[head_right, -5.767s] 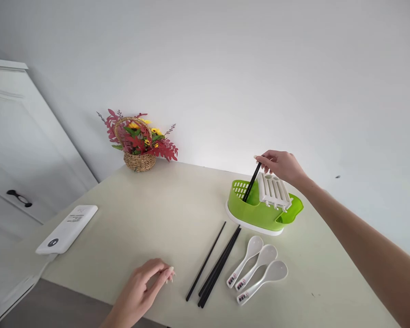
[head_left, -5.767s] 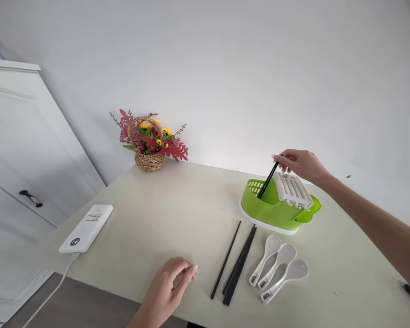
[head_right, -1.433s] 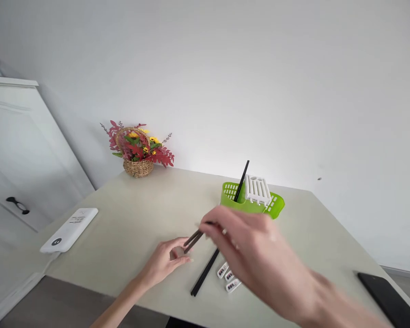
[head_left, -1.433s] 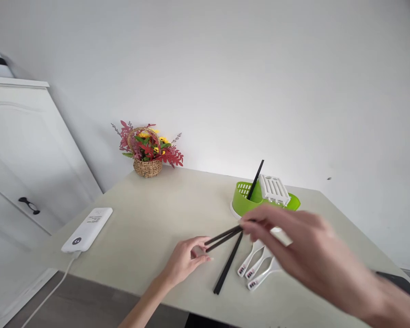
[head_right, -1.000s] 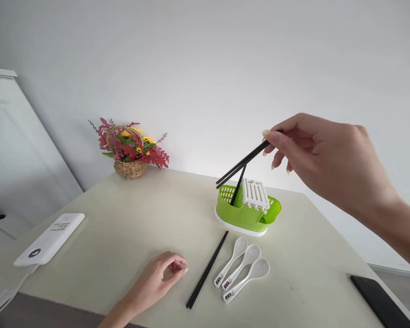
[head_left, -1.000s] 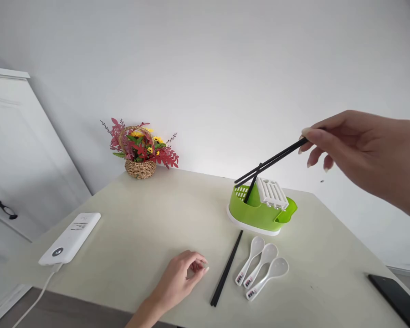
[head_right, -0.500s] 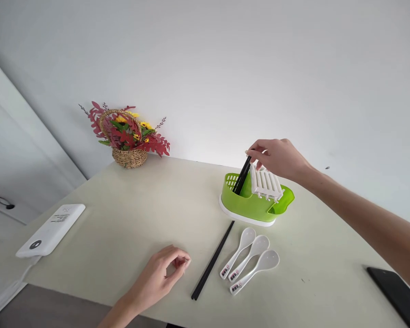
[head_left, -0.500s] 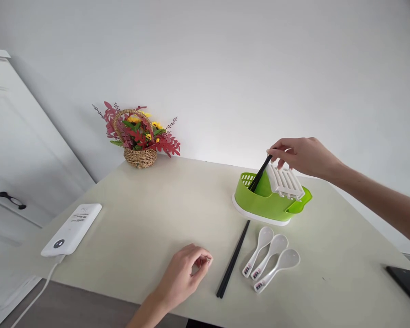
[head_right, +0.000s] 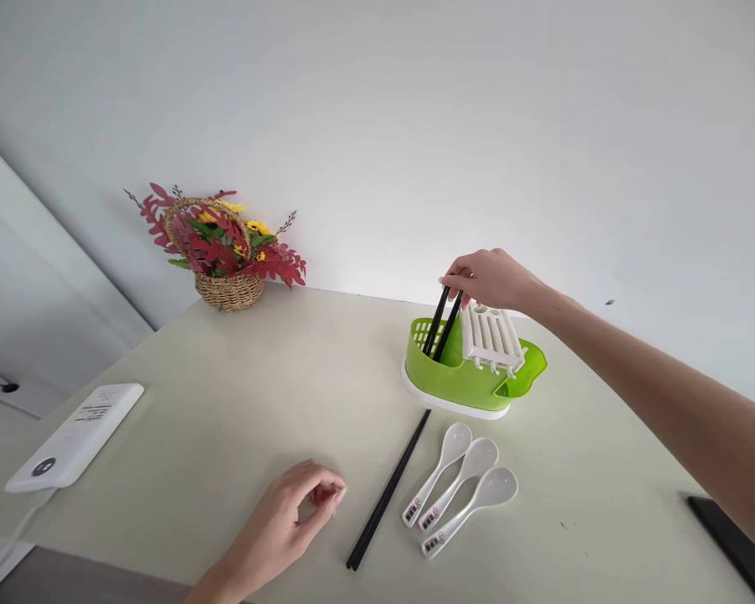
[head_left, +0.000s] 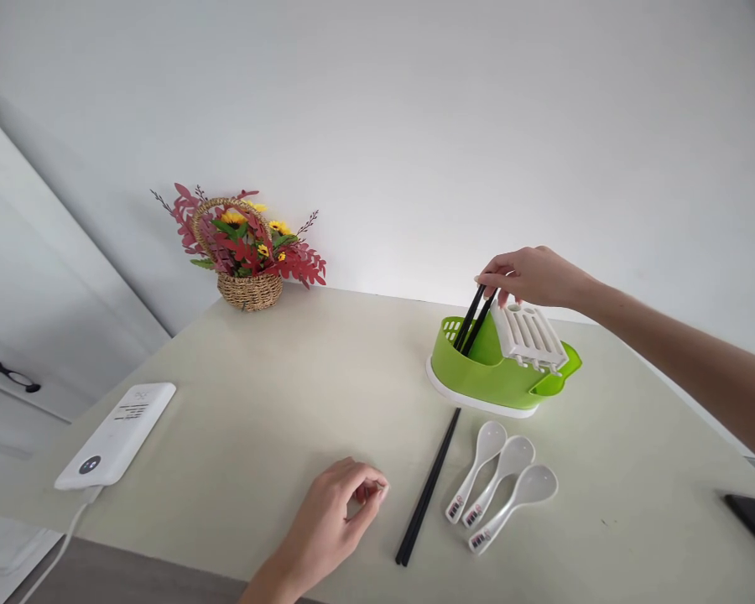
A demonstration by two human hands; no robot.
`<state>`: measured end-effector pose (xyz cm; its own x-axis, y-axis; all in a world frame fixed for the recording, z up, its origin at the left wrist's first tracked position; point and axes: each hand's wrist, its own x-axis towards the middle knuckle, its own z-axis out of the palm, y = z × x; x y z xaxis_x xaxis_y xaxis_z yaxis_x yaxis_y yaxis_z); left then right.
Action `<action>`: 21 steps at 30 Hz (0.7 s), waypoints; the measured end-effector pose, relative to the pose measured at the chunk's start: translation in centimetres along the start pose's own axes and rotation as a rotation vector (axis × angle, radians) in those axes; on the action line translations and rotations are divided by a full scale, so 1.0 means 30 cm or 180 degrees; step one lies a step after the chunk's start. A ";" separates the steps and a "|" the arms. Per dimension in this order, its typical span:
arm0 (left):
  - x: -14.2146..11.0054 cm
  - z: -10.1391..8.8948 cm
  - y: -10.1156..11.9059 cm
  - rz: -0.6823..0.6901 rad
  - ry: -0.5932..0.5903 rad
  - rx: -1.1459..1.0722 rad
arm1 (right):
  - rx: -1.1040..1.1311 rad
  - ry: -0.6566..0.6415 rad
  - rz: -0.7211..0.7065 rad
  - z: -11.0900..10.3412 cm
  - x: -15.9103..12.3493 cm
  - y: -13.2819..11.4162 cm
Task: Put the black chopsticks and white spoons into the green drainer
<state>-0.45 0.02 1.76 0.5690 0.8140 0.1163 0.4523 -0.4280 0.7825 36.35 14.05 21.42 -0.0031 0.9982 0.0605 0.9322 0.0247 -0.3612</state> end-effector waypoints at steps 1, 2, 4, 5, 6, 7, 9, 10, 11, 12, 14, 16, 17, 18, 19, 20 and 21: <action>0.001 -0.001 0.001 -0.0003 -0.0007 0.0004 | 0.0016 -0.0023 0.0021 0.000 0.008 0.003; 0.002 -0.001 0.002 -0.0007 -0.0017 0.0008 | 0.0014 -0.0034 0.0051 0.000 0.015 0.007; 0.004 -0.002 0.005 -0.0025 -0.0020 0.0003 | -0.0049 -0.0019 0.0133 -0.001 0.024 0.011; 0.005 -0.002 0.006 -0.0040 -0.0012 0.0000 | -0.0111 0.0008 0.0188 -0.002 0.026 0.012; 0.006 -0.001 0.007 -0.0055 -0.0005 -0.0002 | -0.0184 0.0062 0.0235 -0.004 0.025 0.010; 0.006 -0.001 0.008 -0.0068 -0.0002 -0.0002 | -0.0252 0.0139 0.0269 -0.008 0.020 0.006; 0.006 0.000 0.009 -0.0079 -0.0013 0.0007 | -0.0366 0.0346 0.0298 -0.016 -0.004 -0.010; 0.005 0.000 0.009 -0.0074 -0.0025 0.0015 | -0.0429 0.0462 0.0281 -0.020 -0.024 -0.021; 0.004 0.000 0.008 -0.0063 -0.0035 0.0026 | -0.0498 0.0559 0.0243 -0.024 -0.049 -0.034; 0.004 0.000 0.007 -0.0046 -0.0038 0.0041 | -0.0583 0.0629 0.0179 -0.027 -0.078 -0.048; 0.003 0.000 0.005 -0.0017 -0.0030 0.0073 | -0.0795 0.0660 -0.0078 -0.029 -0.147 -0.075; 0.002 -0.001 0.005 -0.0013 -0.0017 0.0081 | -0.1022 0.0503 -0.0506 -0.025 -0.226 -0.097; 0.002 -0.001 0.006 -0.0021 -0.0014 0.0073 | -0.1128 0.0378 -0.0751 -0.021 -0.267 -0.105; 0.002 -0.001 0.008 -0.0031 -0.0011 0.0060 | -0.1209 0.0247 -0.0994 -0.015 -0.309 -0.112; 0.002 -0.001 0.011 -0.0041 -0.0008 0.0044 | -0.1244 0.0145 -0.1219 -0.006 -0.351 -0.117; 0.001 -0.001 0.015 -0.0051 -0.0008 0.0029 | -0.1227 0.0079 -0.1427 0.005 -0.392 -0.120; 0.001 -0.001 0.019 -0.0061 -0.0012 0.0019 | -0.1145 0.0068 -0.1616 0.018 -0.434 -0.123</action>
<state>-0.20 -0.20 2.24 0.5629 0.8206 0.0990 0.4672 -0.4147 0.7809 32.75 0.99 21.47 -0.4741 0.8654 0.1623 0.8800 0.4720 0.0535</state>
